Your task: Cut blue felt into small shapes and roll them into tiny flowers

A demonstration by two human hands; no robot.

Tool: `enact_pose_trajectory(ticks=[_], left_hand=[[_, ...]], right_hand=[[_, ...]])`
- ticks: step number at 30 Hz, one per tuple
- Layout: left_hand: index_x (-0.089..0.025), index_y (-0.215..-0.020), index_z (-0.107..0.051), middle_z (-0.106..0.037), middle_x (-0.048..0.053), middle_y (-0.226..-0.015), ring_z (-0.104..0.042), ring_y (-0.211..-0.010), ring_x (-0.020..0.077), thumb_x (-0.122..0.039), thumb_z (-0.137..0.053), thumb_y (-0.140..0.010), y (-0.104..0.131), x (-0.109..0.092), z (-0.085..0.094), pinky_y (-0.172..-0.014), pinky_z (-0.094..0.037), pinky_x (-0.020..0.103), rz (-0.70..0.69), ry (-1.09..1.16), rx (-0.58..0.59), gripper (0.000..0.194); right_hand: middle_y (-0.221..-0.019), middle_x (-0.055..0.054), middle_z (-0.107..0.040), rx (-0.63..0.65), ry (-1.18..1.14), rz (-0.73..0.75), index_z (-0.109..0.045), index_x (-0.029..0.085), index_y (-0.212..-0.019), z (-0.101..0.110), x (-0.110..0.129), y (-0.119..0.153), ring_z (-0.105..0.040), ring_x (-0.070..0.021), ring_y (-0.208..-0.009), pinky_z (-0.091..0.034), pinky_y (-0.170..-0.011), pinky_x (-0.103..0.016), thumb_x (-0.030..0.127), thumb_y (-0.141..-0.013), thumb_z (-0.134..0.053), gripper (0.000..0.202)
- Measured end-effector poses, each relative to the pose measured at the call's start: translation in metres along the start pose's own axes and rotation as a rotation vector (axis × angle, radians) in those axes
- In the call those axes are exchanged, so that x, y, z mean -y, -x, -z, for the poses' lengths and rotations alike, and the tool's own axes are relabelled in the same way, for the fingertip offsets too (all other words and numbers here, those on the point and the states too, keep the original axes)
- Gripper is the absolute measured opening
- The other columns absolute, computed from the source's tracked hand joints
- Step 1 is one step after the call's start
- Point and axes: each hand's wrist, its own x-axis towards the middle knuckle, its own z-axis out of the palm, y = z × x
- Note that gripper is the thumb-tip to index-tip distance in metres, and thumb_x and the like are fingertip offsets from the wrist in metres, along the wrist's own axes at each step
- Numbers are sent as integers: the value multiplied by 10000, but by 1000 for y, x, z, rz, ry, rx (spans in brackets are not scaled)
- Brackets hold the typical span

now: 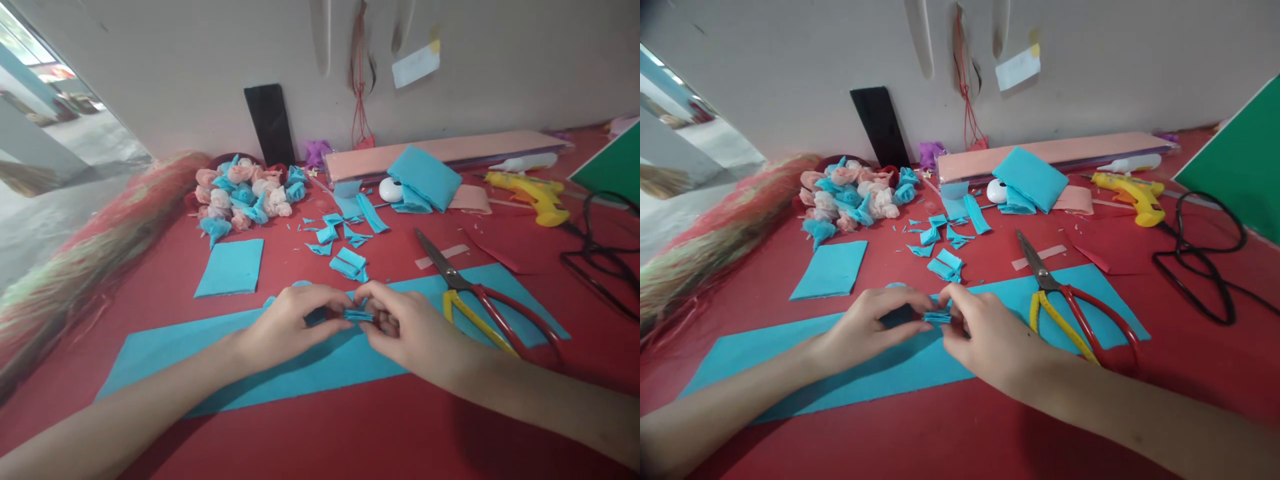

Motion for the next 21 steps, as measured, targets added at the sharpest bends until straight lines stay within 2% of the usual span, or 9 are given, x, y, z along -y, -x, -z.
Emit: enact_pose_trajectory(ticks=[4,9,17,21], left_hand=[[-154,-933,-633,-665,7,-732,-610,-652,114,-216,-625,-776,1,-1,0,-610,-473,205,51,-30,-37,169],[-139,-937,-622,-649,5,-724,-597,-639,103,-207,-637,-768,1,1,-1,-604,-464,192,37,-26,-30,182],[-158,-948,-612,-651,18,-755,-598,-685,120,-225,-628,-779,2,3,0,-629,-465,213,0,-14,11,182],[-149,-930,-588,-586,10,-741,-546,-674,119,-233,-643,-764,-1,1,1,-611,-448,219,-30,-51,13,194]], right_hand=[[-546,81,-359,-10,2,-10,-490,195,-884,-2,0,-1,-348,-77,-450,-277,-424,-188,110,-718,-488,187],[-542,86,-348,-9,-12,-16,-483,200,-886,-3,-1,-2,-355,-75,-448,-278,-426,-184,107,-727,-494,185],[-535,83,-352,-26,-90,-34,-462,214,-769,-4,0,-1,-322,-73,-450,-271,-429,-197,98,-701,-508,142],[-582,56,-439,-24,-195,-77,-476,215,-772,-1,3,-1,-402,-85,-491,-331,-443,-197,172,-750,-500,54]])
